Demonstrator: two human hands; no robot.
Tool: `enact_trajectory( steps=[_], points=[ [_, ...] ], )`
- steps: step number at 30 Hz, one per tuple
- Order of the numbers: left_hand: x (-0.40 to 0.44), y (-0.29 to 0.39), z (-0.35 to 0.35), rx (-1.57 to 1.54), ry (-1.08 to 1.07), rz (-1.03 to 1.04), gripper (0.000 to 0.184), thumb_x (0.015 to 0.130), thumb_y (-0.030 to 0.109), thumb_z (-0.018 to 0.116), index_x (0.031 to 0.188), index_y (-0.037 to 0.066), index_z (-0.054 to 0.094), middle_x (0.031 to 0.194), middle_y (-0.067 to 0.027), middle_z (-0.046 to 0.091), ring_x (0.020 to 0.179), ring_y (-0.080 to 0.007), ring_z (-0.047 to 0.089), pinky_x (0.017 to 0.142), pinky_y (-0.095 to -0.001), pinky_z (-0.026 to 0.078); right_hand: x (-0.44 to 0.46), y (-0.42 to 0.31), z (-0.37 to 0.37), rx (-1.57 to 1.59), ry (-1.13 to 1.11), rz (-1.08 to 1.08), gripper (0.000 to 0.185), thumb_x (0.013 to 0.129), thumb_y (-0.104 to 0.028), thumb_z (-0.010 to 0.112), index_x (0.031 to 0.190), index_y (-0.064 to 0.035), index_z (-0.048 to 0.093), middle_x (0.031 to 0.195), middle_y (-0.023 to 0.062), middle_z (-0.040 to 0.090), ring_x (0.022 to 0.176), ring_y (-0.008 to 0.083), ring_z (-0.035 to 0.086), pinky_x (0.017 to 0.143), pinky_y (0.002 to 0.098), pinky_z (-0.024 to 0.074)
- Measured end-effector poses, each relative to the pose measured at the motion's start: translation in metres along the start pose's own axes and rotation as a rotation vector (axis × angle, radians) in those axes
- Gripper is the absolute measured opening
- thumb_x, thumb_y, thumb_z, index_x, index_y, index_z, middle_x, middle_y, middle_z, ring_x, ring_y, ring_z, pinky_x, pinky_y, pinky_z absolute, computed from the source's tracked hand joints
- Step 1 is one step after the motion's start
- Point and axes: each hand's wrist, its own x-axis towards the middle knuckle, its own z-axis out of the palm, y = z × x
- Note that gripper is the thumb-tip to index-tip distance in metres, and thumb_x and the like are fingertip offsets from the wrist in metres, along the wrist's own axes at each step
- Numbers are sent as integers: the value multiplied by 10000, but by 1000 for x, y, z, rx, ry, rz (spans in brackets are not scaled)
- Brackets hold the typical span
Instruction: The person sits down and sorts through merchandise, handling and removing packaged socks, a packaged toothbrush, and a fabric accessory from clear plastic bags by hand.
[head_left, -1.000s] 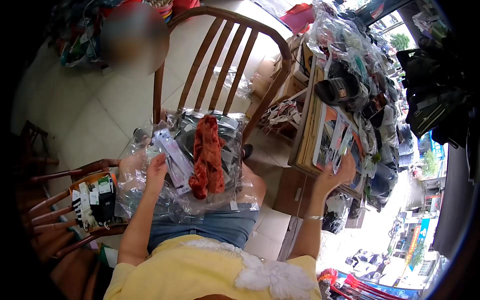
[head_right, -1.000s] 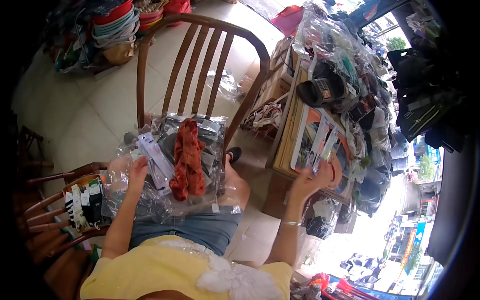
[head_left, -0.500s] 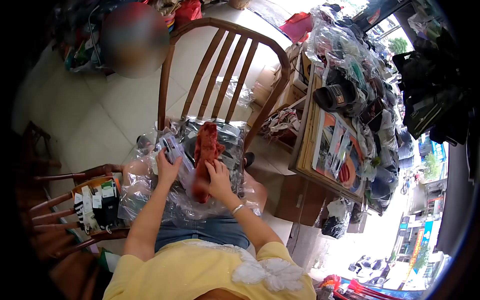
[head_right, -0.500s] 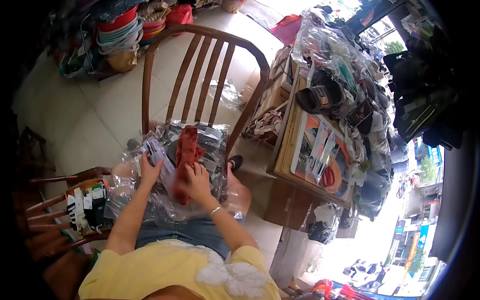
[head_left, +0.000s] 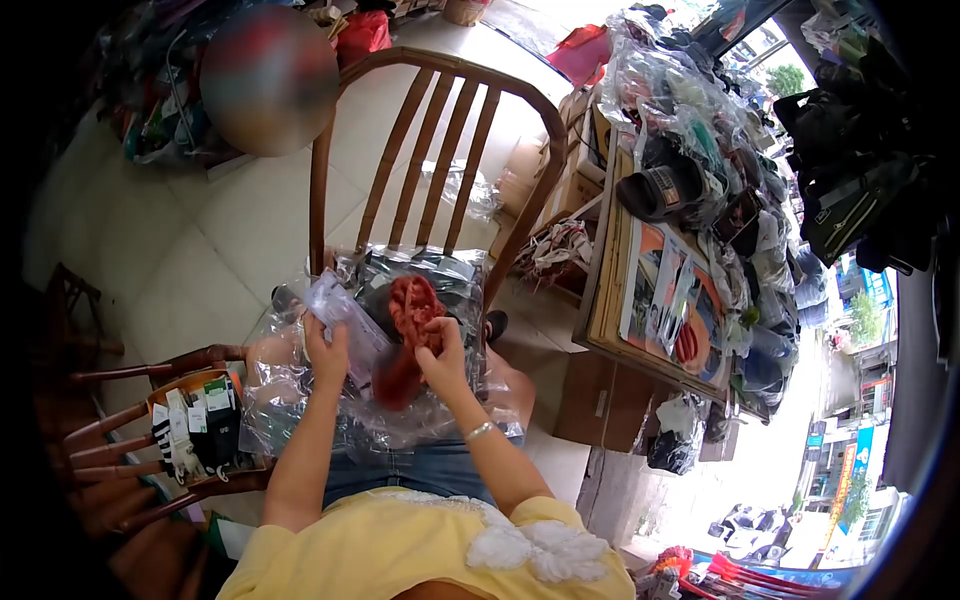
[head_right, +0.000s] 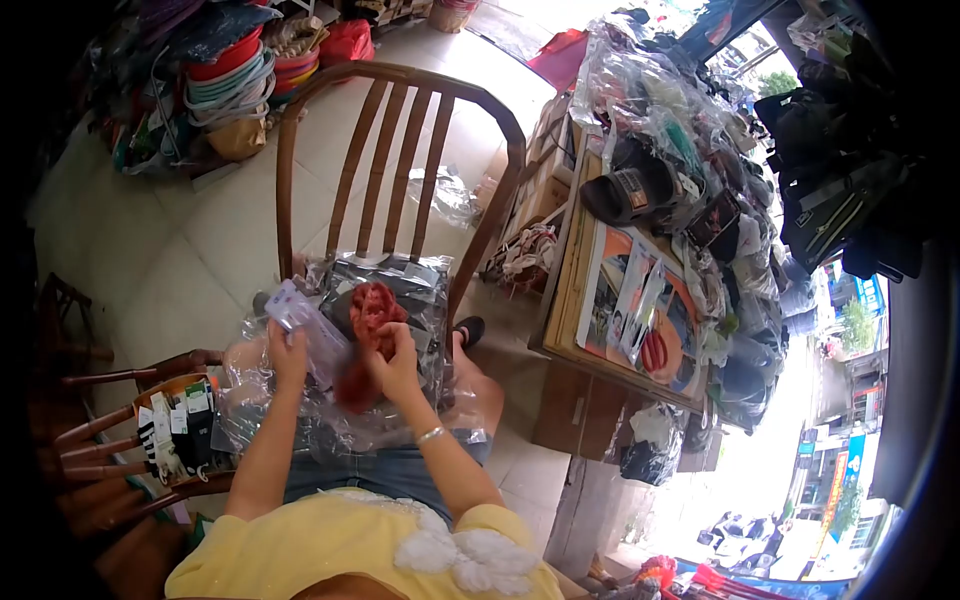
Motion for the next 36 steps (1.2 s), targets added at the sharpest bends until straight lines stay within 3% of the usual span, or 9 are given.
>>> enact_trajectory(
  steps=[2, 4, 6, 15, 19, 22, 24, 32, 36],
  points=[
    [-2, 26, -6, -643, -118, -454, 312, 826, 155, 565, 1110, 27, 562, 1092, -86, 544, 1063, -207, 502, 939, -318, 387, -14, -2, 11, -173, 21, -393, 431, 702, 57, 586, 1087, -60, 431, 1063, 104, 514, 972, 192, 542, 850, 312, 440],
    [-11, 38, 2, -736, -205, -552, 310, 927, 217, 466, 1179, 41, 508, 1072, -45, 556, 1020, -137, 509, 916, -284, 400, -23, -36, 34, -480, 48, -737, 441, 695, 13, 631, 1110, -64, 504, 1050, 131, 496, 1043, 295, 496, 911, 385, 404],
    [-26, 44, 13, -1147, -376, -856, 342, 992, 299, 354, 1195, 61, 491, 1134, -47, 539, 1036, -126, 498, 922, -277, 398, -22, -32, 56, -870, 128, -727, 415, 728, -70, 629, 1136, -125, 575, 997, 136, 511, 1060, 366, 447, 928, 478, 346],
    [-20, 81, -7, -1047, -505, -743, 549, 1005, 426, 257, 1406, 53, 294, 1376, -82, 394, 1264, -184, 382, 1046, -315, 314, 13, -61, 69, -573, 132, -739, 159, 778, -12, 569, 923, -60, 614, 882, 108, 510, 864, 322, 501, 725, 409, 439],
    [-34, 82, -14, -922, -657, -442, 612, 994, 455, 263, 1433, 32, 223, 1450, -90, 302, 1334, -202, 288, 1096, -326, 223, 27, -81, 60, -386, 325, -765, 145, 764, 19, 582, 882, -60, 606, 891, 130, 519, 868, 331, 512, 718, 408, 435],
    [-53, 82, -18, -1071, -690, -609, 650, 985, 476, 280, 1443, 25, 185, 1474, -87, 258, 1355, -204, 245, 1114, -323, 169, 33, -98, 52, -475, 131, -819, 280, 755, -32, 621, 1030, -47, 567, 960, 143, 534, 933, 336, 499, 825, 396, 397],
    [-51, 81, -14, -1042, -514, -844, 637, 976, 519, 264, 1422, 66, 275, 1373, -43, 412, 1229, -168, 421, 1010, -313, 349, 19, -92, 60, -629, -24, -739, 427, 760, -89, 630, 1164, -30, 505, 1008, 135, 531, 990, 328, 477, 865, 416, 365],
    [-2, 111, -36, -837, -250, -1113, 680, 943, 596, 262, 1275, 40, 467, 1201, -83, 554, 1075, -181, 552, 900, -311, 449, -10, -43, 78, -785, -146, -750, 411, 764, -93, 599, 1159, -21, 511, 984, 136, 562, 948, 315, 508, 850, 401, 404],
    [4, 104, -41, -1064, -330, -947, 696, 920, 635, 270, 1251, 65, 491, 1145, -73, 588, 991, -193, 593, 861, -310, 477, -44, -47, 74, -438, -199, -517, 336, 806, -75, 587, 1133, -32, 522, 940, 155, 556, 922, 341, 533, 776, 402, 441]
  ],
)
